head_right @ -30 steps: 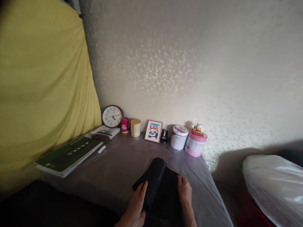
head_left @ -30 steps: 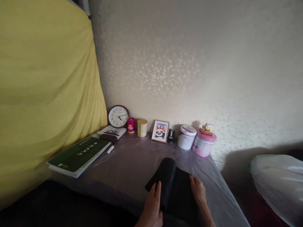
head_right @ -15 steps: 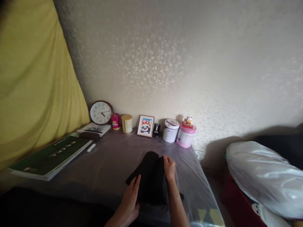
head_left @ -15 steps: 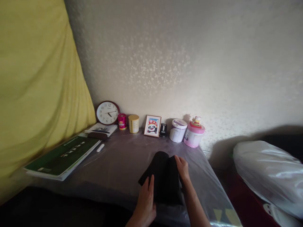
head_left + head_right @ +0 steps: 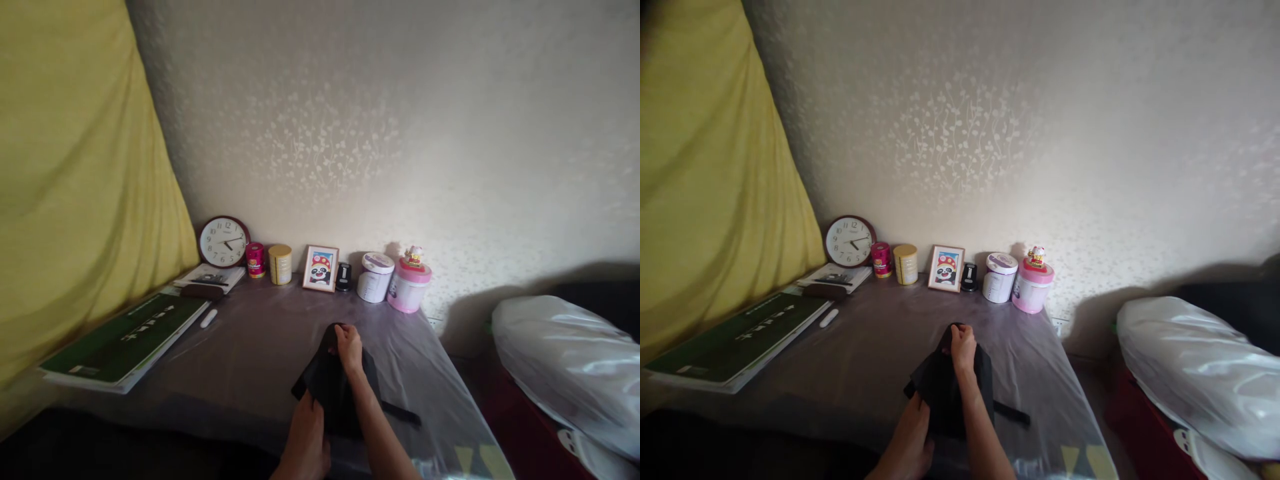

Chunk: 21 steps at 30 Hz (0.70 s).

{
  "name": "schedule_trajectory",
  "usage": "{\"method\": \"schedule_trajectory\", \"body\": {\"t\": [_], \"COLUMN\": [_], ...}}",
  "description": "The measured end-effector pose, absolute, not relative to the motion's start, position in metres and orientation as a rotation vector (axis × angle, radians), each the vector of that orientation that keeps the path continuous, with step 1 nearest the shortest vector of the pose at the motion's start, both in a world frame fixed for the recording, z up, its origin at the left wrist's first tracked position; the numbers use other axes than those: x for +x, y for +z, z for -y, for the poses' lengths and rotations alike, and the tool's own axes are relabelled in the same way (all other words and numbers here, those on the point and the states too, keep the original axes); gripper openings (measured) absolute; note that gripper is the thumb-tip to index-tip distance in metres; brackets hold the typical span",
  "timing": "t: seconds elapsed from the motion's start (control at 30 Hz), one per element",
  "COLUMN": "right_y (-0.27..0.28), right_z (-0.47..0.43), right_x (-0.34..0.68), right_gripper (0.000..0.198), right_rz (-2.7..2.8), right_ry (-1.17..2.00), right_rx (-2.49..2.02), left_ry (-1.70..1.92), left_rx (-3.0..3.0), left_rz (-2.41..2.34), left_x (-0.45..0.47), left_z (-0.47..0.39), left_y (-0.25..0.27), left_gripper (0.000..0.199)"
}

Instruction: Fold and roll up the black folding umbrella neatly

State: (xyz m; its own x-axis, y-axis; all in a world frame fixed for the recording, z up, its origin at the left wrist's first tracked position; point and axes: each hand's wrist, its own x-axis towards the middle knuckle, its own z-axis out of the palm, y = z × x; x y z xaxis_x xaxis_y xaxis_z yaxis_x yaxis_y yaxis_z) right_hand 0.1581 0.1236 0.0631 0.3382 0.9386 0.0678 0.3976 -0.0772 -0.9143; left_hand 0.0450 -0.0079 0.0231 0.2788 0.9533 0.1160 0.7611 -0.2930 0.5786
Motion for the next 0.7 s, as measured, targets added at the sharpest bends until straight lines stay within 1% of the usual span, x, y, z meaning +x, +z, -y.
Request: {"method": "schedule_trajectory", "body": {"t": [0.1,0.23,0.33,0.37,0.5,0.57,0.6,0.67,0.7], "right_y": [0.063,0.065,0.067,0.068,0.069,0.068,0.068,0.068,0.069], "right_z": [-0.123,-0.119,-0.113,-0.111,-0.1,-0.096,-0.094,-0.092,-0.09], "right_x": [0.151,0.147,0.145,0.145,0.139,0.136,0.135,0.136,0.137], "right_gripper": [0.03,0.022,0.017,0.016,0.018,0.02,0.021,0.021,0.021], "right_rz": [1.329,1.512,1.622,1.653,1.809,1.913,1.958,2.001,2.012], "right_ry": [0.693,0.614,0.556,0.545,0.484,0.425,0.4,0.392,0.419], "right_rx": [-1.7,-1.77,-1.804,-1.808,-1.793,-1.783,-1.775,-1.735,-1.686], "left_ry": [0.56,0.355,0.268,0.296,0.742,0.815,0.78,0.704,0.658], "left_rx": [2.13,2.118,2.287,2.368,2.592,2.67,2.736,2.75,2.736], "left_rz": [-1.59,-1.659,-1.617,-1.581,-1.707,-1.713,-1.644,-1.671,-1.68], "left_x": [0.044,0.037,0.024,0.018,0.01,0.016,0.021,0.032,0.036], "left_z": [0.008,0.01,0.013,0.014,0.019,0.021,0.021,0.019,0.017], "left_y": [0.022,0.012,-0.004,-0.009,-0.013,-0.005,0.0,0.007,0.008], "left_gripper": [0.082,0.068,0.059,0.059,0.052,0.056,0.062,0.08,0.083]}}
